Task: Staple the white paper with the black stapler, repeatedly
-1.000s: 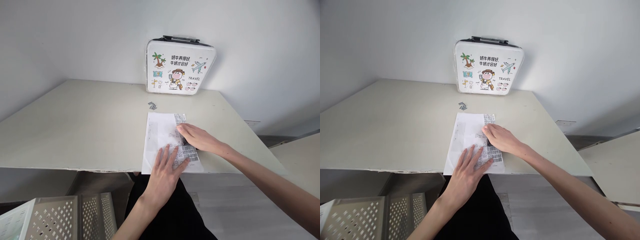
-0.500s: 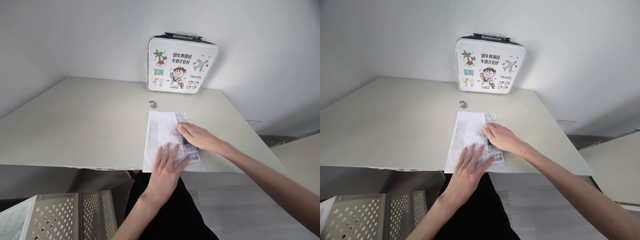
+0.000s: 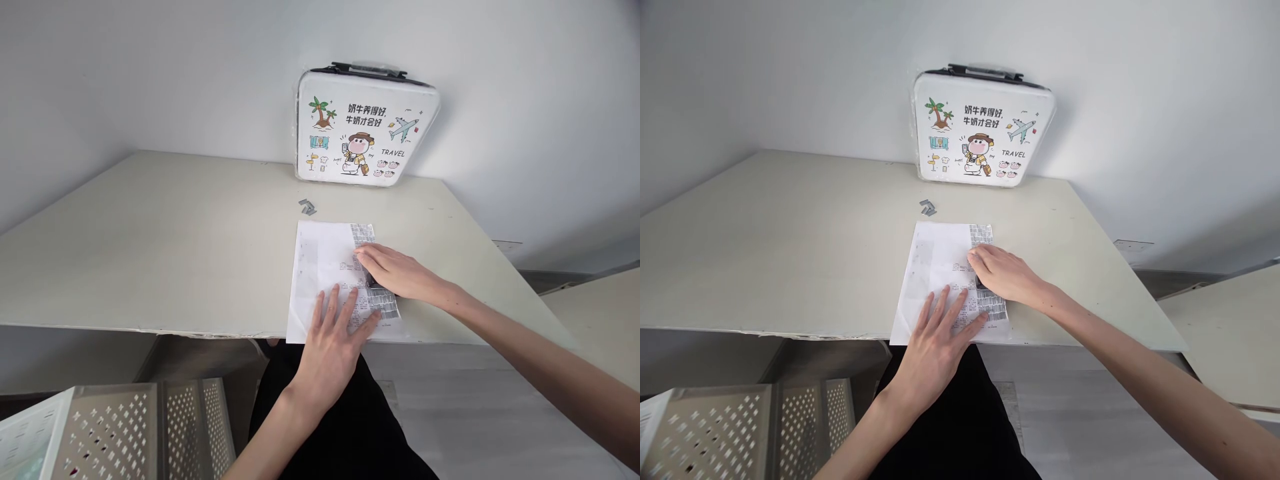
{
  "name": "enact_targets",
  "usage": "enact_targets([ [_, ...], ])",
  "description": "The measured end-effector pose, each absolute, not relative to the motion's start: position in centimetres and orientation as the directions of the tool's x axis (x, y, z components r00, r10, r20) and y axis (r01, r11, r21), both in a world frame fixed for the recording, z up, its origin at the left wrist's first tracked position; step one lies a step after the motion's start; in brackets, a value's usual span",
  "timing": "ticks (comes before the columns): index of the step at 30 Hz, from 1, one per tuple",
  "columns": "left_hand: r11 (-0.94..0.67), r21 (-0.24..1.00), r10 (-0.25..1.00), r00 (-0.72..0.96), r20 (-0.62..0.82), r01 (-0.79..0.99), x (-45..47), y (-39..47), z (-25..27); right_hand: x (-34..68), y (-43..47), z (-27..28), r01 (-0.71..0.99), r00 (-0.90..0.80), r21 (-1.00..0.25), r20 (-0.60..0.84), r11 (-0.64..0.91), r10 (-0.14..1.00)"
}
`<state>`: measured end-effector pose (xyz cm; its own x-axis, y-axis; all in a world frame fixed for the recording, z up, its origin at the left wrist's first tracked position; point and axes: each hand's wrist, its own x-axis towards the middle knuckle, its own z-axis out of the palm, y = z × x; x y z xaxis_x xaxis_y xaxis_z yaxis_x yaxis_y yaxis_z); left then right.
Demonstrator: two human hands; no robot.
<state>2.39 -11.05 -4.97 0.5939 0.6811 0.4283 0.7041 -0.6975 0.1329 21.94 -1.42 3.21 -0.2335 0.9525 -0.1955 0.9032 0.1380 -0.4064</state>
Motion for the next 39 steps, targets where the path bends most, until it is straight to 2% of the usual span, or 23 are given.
enact_targets([
  [22, -0.697, 0.146, 0.683, 0.587, 0.436, 0.702, 2.3, -11.1, -4.8, 22.2, -1.2, 3.0, 0.905, -0.257, -0.389, -0.180, 0.171, 0.950],
  [39, -0.688, 0.151, 0.686, 0.568, 0.456, 0.710, 2.5, -11.0, -5.2, 21.3, -1.1, 1.7, 0.964, -0.225, -0.175, -0.136, 0.200, 0.965],
])
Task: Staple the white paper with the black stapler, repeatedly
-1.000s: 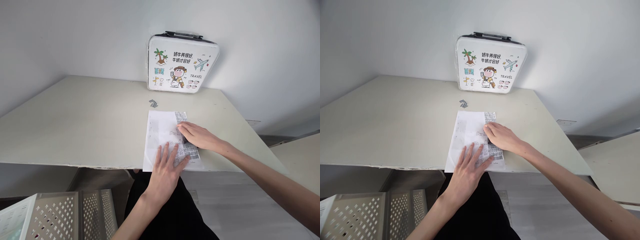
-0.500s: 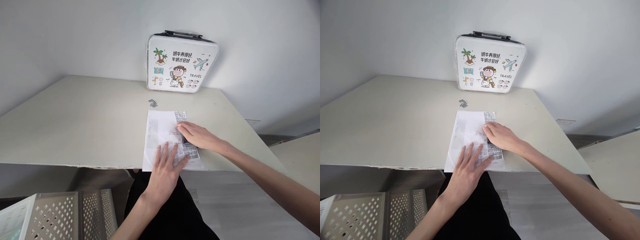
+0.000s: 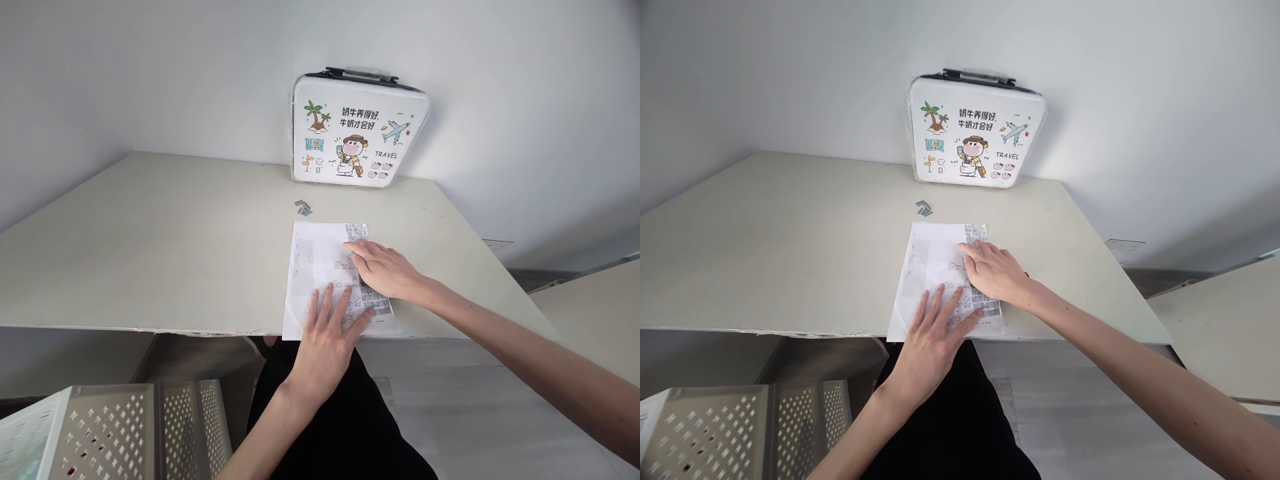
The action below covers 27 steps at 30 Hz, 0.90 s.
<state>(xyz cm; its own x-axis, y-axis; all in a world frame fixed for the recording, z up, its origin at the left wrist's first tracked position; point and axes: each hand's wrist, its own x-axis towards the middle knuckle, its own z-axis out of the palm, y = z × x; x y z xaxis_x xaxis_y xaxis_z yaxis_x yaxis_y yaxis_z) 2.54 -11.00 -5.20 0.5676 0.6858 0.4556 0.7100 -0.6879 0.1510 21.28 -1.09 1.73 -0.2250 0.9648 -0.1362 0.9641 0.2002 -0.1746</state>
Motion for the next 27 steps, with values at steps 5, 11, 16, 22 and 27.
enact_targets([
  [5, -0.686, 0.149, 0.687, 0.567, 0.455, 0.712, 2.5, -11.0, -5.2, 21.1, -1.0, 1.1, 0.963, -0.258, -0.102, -0.091, 0.249, 0.962],
  [11, -0.687, 0.144, 0.687, 0.572, 0.447, 0.713, 2.6, -10.9, -5.0, 20.5, -1.0, 0.4, 0.972, -0.235, -0.004, -0.054, 0.235, 0.971],
  [16, -0.689, 0.150, 0.685, 0.571, 0.452, 0.709, 2.5, -11.0, -4.8, 20.7, -0.9, 0.9, 0.968, -0.238, -0.098, -0.075, 0.231, 0.968],
  [22, -0.699, 0.138, 0.675, 0.582, 0.453, 0.702, 1.8, -11.0, -4.5, 22.9, -2.6, 2.5, 0.841, -0.262, -0.467, 0.091, 0.274, 0.961],
  [27, -0.692, 0.132, 0.686, 0.588, 0.429, 0.710, 0.9, -11.2, -4.2, 26.1, -4.6, 1.2, 0.776, -0.450, -0.389, 0.209, 0.496, 0.868],
])
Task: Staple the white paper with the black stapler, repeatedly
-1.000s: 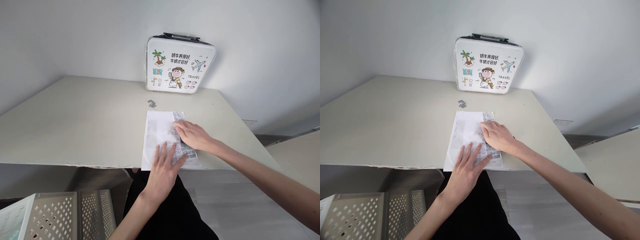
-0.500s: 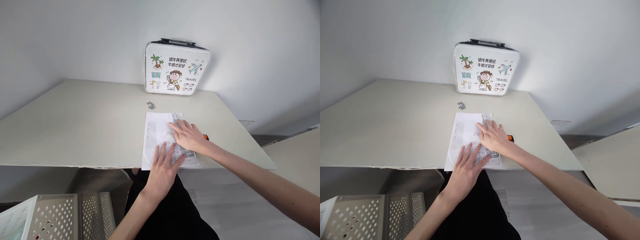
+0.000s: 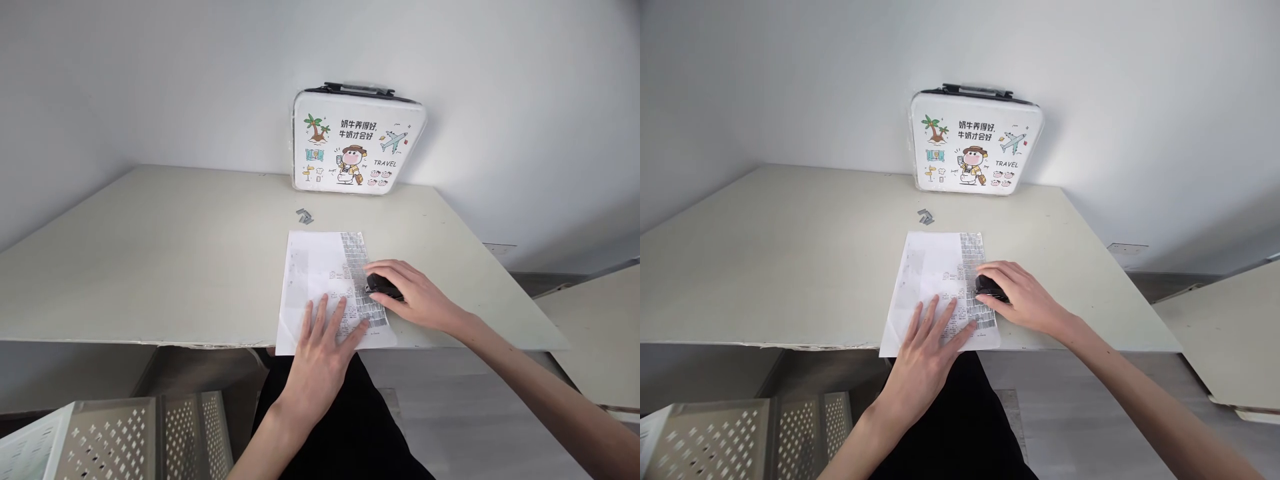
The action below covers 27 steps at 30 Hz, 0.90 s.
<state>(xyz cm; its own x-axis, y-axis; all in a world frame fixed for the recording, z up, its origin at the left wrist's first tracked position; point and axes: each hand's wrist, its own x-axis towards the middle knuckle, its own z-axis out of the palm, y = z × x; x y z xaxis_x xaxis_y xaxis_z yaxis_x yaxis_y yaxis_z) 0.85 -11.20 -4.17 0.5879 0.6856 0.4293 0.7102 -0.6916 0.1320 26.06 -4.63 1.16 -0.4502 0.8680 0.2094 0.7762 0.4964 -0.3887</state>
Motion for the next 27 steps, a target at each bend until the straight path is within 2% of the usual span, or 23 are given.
enact_targets([
  [3, -0.695, 0.129, 0.687, 0.601, 0.407, 0.707, 0.4, -11.2, -4.1, 28.1, -5.3, -0.4, 0.826, -0.360, -0.376, 0.223, 0.421, 0.906],
  [9, -0.693, 0.132, 0.702, 0.621, 0.347, 0.709, 0.1, -11.5, -3.5, 31.4, -6.5, -2.1, 0.882, -0.099, -0.429, 0.236, 0.195, 0.967],
  [13, -0.694, 0.185, 0.709, 0.618, 0.340, 0.695, -1.3, -10.9, -2.4, 33.4, -7.5, -2.3, 0.887, 0.059, -0.456, 0.257, 0.067, 0.965],
  [17, -0.615, 0.170, 0.768, 0.537, 0.349, 0.770, -5.5, -8.5, -2.0, 35.3, -8.8, -2.1, 0.853, 0.200, -0.522, 0.275, -0.028, 0.940],
  [22, -0.659, 0.126, 0.746, 0.621, 0.241, 0.742, -9.2, -6.7, -2.0, 36.5, -10.7, -1.0, 0.816, 0.314, -0.572, 0.315, -0.084, 0.896],
  [27, -0.708, 0.134, 0.705, 0.683, 0.191, 0.693, -5.0, -7.2, -1.7, 35.7, -12.3, 0.8, 0.801, 0.332, -0.597, 0.381, -0.045, 0.863],
])
